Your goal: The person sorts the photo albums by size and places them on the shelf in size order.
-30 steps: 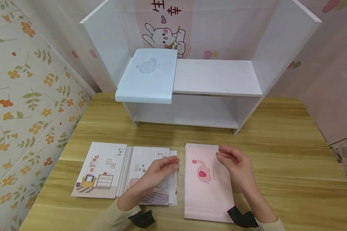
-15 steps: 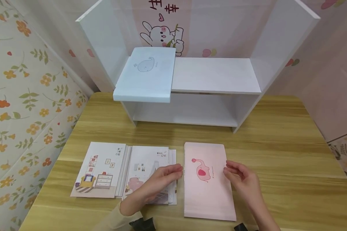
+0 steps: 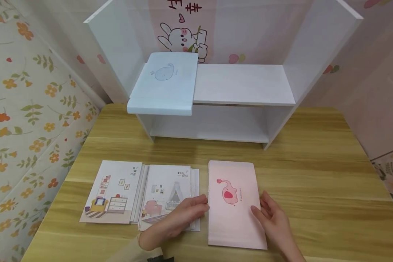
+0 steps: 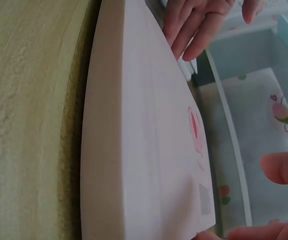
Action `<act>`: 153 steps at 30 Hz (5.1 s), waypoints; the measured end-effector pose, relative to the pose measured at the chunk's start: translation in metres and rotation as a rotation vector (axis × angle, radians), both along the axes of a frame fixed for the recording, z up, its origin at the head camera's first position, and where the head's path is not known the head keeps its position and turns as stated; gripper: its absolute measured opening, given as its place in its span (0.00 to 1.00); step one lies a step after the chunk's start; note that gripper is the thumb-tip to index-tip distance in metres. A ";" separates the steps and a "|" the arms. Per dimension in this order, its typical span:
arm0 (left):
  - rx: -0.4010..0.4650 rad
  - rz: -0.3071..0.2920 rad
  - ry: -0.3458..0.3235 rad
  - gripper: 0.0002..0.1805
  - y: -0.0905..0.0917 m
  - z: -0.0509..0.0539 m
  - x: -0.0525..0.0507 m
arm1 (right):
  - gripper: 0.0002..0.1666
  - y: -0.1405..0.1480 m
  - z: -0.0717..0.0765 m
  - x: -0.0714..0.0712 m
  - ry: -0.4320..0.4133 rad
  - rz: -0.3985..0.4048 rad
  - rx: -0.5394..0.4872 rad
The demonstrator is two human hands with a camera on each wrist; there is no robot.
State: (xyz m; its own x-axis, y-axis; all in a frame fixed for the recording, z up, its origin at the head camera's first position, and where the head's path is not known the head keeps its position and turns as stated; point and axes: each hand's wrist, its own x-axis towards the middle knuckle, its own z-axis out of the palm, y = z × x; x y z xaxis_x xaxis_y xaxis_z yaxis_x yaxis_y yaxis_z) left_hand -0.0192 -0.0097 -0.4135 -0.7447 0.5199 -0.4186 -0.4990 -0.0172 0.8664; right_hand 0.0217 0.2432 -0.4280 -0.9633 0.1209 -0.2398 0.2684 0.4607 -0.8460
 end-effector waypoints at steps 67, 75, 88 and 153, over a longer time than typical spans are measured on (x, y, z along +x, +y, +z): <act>0.066 0.340 0.042 0.24 -0.005 0.016 -0.010 | 0.27 0.011 0.002 0.011 0.054 -0.100 -0.777; 0.152 0.337 0.044 0.24 -0.008 0.028 -0.014 | 0.28 0.011 0.009 0.010 0.157 -0.034 -0.893; 0.261 0.304 0.062 0.24 -0.006 0.047 -0.017 | 0.31 0.015 0.023 0.010 0.281 0.048 -1.067; 0.519 0.467 0.297 0.23 0.050 0.139 -0.093 | 0.22 0.033 0.151 -0.106 0.534 -0.196 -1.092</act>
